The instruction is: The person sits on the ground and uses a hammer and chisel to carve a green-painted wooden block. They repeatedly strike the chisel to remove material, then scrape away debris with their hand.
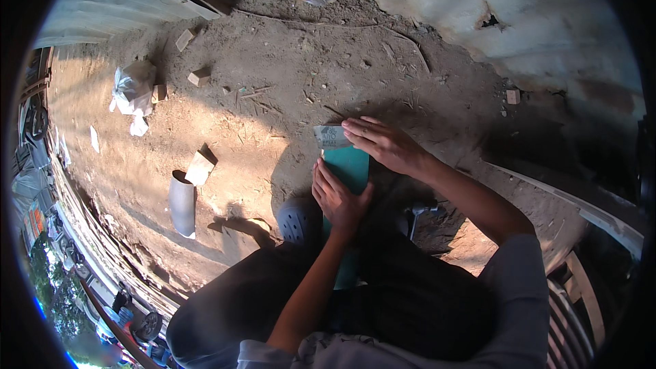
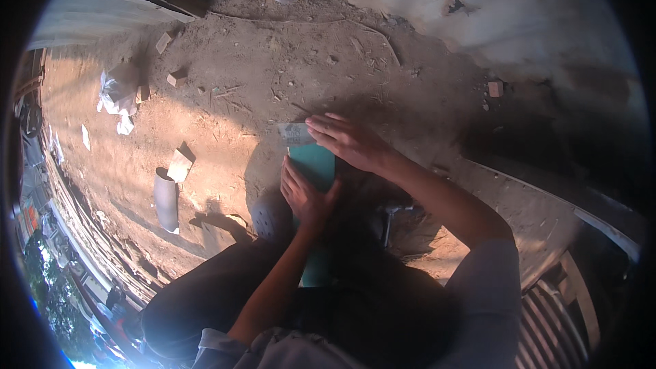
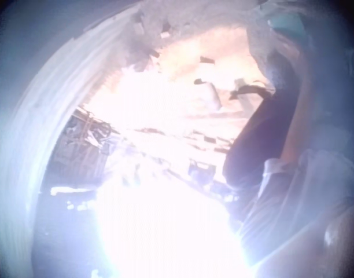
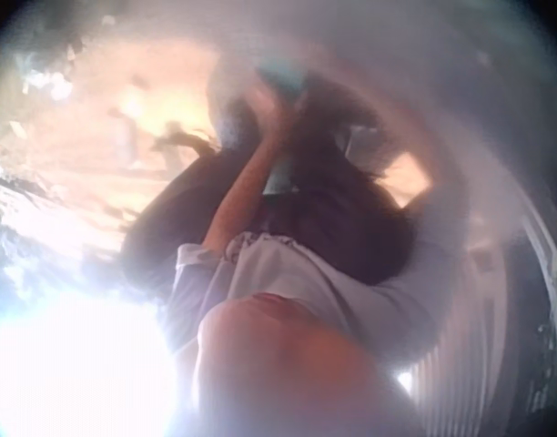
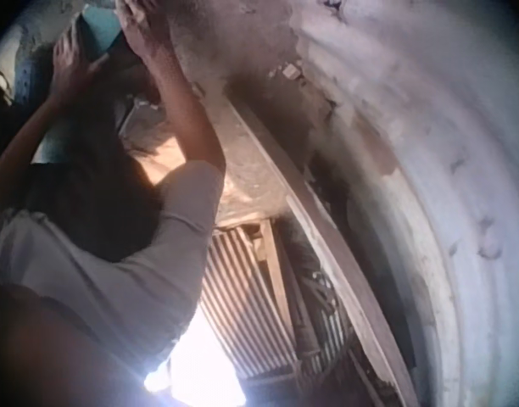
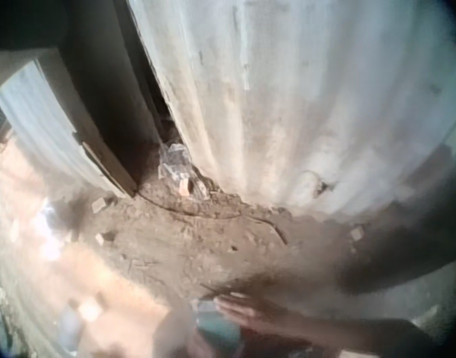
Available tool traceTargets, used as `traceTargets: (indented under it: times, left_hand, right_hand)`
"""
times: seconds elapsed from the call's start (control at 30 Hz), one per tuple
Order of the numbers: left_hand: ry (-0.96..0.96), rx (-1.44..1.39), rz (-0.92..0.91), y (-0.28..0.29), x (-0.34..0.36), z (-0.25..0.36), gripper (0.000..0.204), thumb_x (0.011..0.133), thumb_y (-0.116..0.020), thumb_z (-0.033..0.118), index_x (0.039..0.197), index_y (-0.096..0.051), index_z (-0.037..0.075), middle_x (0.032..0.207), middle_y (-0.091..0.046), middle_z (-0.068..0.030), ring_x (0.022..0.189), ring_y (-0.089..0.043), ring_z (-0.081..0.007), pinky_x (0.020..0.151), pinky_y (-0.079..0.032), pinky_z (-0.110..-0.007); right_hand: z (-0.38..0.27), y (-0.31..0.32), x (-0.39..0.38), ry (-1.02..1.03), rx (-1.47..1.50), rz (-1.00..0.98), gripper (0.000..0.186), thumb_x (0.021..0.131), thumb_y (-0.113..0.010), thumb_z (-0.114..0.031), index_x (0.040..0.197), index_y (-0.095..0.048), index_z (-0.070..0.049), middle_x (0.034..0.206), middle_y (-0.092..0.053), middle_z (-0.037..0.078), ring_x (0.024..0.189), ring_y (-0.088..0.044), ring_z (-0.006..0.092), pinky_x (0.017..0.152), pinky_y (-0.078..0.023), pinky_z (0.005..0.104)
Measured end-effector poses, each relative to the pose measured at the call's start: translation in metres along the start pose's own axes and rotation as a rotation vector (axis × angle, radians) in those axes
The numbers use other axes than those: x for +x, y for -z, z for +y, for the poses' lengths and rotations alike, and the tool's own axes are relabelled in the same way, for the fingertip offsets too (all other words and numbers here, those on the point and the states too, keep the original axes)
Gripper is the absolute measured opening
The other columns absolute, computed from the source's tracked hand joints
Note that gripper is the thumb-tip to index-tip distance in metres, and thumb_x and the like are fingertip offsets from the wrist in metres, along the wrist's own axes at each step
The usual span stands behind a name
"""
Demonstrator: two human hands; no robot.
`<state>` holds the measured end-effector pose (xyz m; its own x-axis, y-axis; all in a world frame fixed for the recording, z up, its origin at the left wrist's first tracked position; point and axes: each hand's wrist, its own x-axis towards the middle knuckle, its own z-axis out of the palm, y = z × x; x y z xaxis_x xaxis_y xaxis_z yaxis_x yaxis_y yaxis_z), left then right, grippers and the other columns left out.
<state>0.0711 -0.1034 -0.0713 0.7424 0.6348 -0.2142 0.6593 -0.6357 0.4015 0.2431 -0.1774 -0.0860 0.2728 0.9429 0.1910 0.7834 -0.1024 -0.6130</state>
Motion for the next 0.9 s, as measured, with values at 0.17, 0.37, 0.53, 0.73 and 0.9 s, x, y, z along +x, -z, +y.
traceTargets:
  times: [0.17,0.37,0.53,0.73,0.9]
  left_hand:
    - [0.005,0.003,-0.009,0.005,-0.001,0.003,0.110,0.067,-0.076,0.045,0.143,-0.019,-0.009,0.139,-0.036,-0.0291,0.132,-0.036,-0.0411,0.109,-0.028,-0.049]
    - [0.028,-0.015,-0.015,0.001,-0.003,0.003,0.112,0.065,-0.077,0.044,0.144,-0.019,-0.008,0.140,-0.036,-0.0286,0.133,-0.035,-0.0398,0.110,-0.027,-0.048]
    - [0.037,-0.020,-0.041,0.005,-0.001,0.005,0.112,0.065,-0.078,0.044,0.144,-0.018,-0.008,0.141,-0.036,-0.0279,0.134,-0.034,-0.0391,0.110,-0.026,-0.048]
    - [0.035,-0.020,-0.022,0.001,0.000,0.002,0.112,0.065,-0.078,0.046,0.144,-0.018,-0.008,0.140,-0.036,-0.0281,0.133,-0.035,-0.0403,0.110,-0.027,-0.048]
    - [-0.009,-0.013,-0.004,0.004,0.002,0.002,0.110,0.068,-0.075,0.047,0.143,-0.019,-0.010,0.137,-0.038,-0.0301,0.129,-0.038,-0.0427,0.108,-0.029,-0.049]
  right_hand:
    - [-0.002,-0.002,0.001,-0.007,-0.031,0.014,0.038,0.083,-0.059,-0.005,0.120,-0.060,0.003,0.131,-0.056,0.015,0.123,-0.054,0.0280,0.104,-0.045,0.0405]
    - [0.002,0.003,-0.005,0.015,-0.017,-0.003,0.037,0.085,-0.056,-0.005,0.121,-0.060,0.003,0.131,-0.056,0.014,0.124,-0.053,0.0257,0.106,-0.043,0.0407]
    - [-0.008,-0.007,0.013,0.026,-0.097,-0.010,0.036,0.086,-0.056,-0.007,0.120,-0.060,0.002,0.132,-0.057,0.013,0.127,-0.051,0.0239,0.109,-0.039,0.0417]
    - [0.002,0.001,0.008,0.067,-0.180,-0.036,0.034,0.086,-0.056,-0.008,0.119,-0.061,0.000,0.131,-0.058,0.011,0.128,-0.051,0.0227,0.109,-0.038,0.0431]
    - [-0.005,-0.001,0.017,0.004,-0.160,-0.038,0.031,0.087,-0.056,-0.010,0.116,-0.063,0.000,0.131,-0.058,0.010,0.128,-0.050,0.0221,0.110,-0.037,0.0434]
